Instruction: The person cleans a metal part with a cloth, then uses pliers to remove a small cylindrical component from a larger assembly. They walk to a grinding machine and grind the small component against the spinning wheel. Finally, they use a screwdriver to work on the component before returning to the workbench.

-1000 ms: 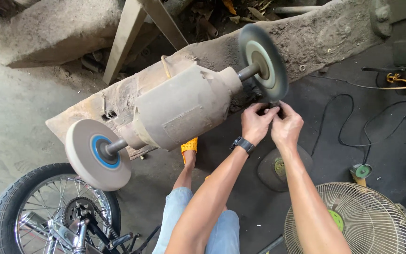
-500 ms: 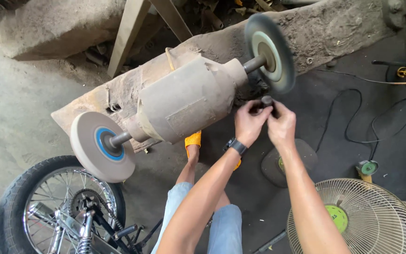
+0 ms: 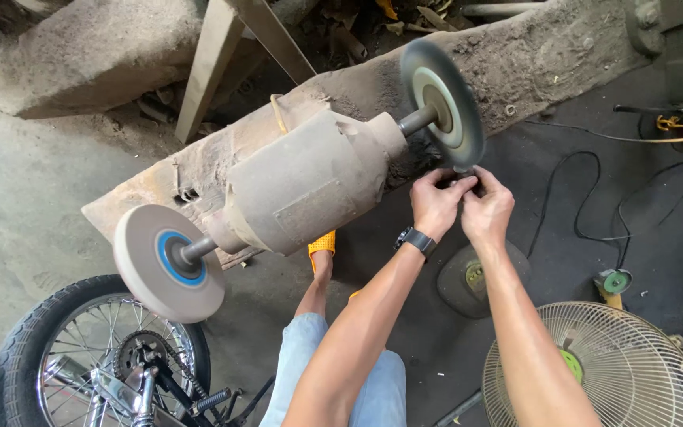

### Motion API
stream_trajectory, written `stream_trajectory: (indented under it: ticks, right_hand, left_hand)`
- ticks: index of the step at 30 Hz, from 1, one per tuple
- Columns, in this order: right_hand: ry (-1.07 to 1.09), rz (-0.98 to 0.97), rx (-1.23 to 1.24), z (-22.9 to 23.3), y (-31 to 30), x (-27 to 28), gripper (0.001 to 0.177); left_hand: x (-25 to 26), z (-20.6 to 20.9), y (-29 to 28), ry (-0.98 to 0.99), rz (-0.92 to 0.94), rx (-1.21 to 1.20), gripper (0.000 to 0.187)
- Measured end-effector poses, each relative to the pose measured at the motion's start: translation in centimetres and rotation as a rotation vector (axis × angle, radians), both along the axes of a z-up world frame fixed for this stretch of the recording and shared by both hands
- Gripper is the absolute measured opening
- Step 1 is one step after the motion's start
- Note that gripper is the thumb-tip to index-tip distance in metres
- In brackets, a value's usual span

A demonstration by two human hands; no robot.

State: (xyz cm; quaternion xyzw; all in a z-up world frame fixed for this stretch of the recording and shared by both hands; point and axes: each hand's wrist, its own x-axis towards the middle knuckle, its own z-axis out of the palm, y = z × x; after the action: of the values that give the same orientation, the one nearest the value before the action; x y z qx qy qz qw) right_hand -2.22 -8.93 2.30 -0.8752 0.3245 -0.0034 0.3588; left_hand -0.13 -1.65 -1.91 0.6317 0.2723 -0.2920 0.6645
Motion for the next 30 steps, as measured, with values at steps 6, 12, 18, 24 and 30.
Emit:
stream_trajectory:
  ticks: [6, 12, 18, 24, 30]
  right_hand:
    - [-0.013, 0.118, -0.031, 0.1, 0.5, 0.4, 0.024]
    - [-0.043, 0.069, 0.231, 0.8, 2.6, 0.1, 0.032]
    - [-0.024, -0.003, 0.187, -1.7, 1.1, -3.5, 0.029]
    - [-0.089, 0.043, 0.155, 1.7, 0.7, 0.3, 0.028]
    - [-0.046, 0.138, 0.044, -0.1, -0.5, 0.3, 0.023]
  left_hand:
    - [-0.7, -1.3, 0.8, 0.002, 0.022, 0.028, 0.035]
    - [0.2, 2.5, 4.2, -0.055, -0.054, 0.125, 0.043]
    - [-0.7, 4.2, 3.7, -0.062, -0.113, 0.089, 0.050]
    - [0.3, 1.2, 1.4, -0.096, -0.072, 0.083, 0.035]
    - [0.4, -0.7, 1.2, -0.043, -0.025, 0.058, 0.036]
